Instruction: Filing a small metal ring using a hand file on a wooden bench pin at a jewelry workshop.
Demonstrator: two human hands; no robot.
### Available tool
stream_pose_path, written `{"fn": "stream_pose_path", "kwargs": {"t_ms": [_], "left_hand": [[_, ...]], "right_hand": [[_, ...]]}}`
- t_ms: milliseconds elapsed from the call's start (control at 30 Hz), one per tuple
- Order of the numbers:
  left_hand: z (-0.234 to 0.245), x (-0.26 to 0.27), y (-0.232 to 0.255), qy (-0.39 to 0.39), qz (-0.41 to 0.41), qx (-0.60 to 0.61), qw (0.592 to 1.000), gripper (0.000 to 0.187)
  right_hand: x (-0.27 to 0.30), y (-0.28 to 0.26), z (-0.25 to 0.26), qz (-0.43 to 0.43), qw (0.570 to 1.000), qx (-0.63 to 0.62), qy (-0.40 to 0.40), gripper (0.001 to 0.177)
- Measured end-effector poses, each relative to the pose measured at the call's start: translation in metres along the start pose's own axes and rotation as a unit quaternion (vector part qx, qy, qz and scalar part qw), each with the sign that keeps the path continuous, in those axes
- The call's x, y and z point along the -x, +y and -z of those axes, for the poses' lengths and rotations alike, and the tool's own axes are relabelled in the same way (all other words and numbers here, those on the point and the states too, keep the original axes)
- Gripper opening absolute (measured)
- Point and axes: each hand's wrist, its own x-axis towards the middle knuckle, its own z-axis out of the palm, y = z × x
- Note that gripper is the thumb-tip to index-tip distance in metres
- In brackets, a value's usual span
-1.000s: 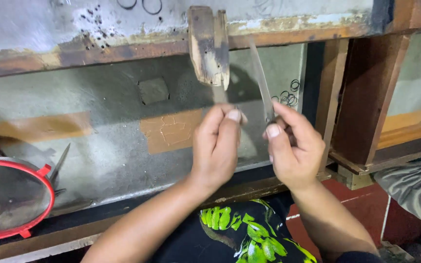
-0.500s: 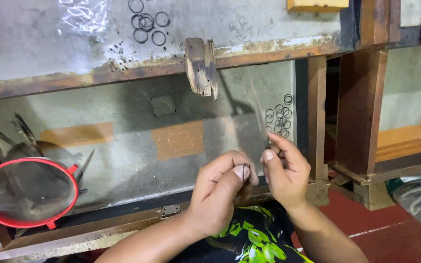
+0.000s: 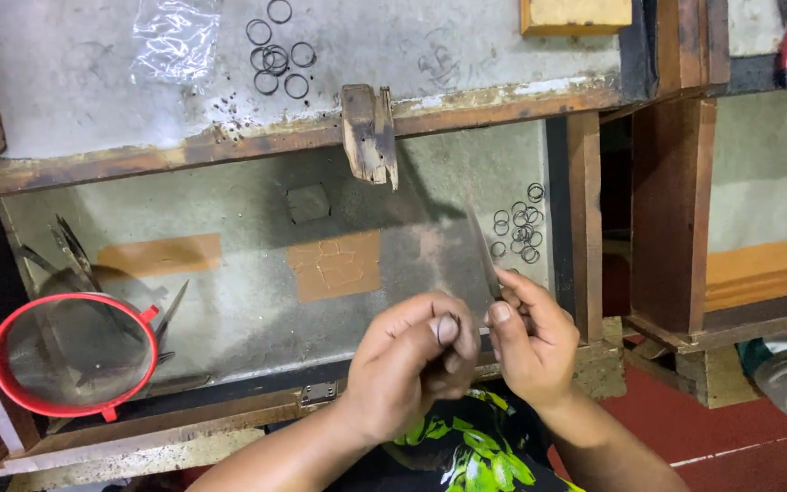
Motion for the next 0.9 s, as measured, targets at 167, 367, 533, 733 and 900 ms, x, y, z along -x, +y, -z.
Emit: {"fn": "stream_pose_path", "kwargs": {"t_ms": [167, 367, 533, 733, 900], "left_hand": [[0.025, -0.038, -0.001, 0.101, -0.008, 0.038, 0.994, 0.018], [0.062, -0.079, 0.006, 0.165, -0.049, 0.060, 0.983, 0.012], [0.076, -0.090, 0.003, 0.159, -0.058, 0.047, 0.984, 0.013], [0.079, -0.096, 0.002, 0.182, -0.076, 0.042, 0.979, 0.014], [0.082, -0.098, -0.004, 0.211, -0.111, -0.021, 0.971, 0.018]], "right_hand": [[-0.009, 0.004, -0.005, 0.059, 0.997, 0.042, 0.011, 0.035], [-0.020, 0.011, -0.010, 0.056, 0.997, 0.060, 0.011, 0.031], [-0.024, 0.018, -0.011, 0.047, 0.997, 0.060, 0.009, 0.031], [-0.030, 0.018, -0.015, 0.045, 0.996, 0.071, 0.003, 0.031], [-0.038, 0.015, -0.016, 0.069, 0.991, 0.114, -0.009, 0.031]]}}
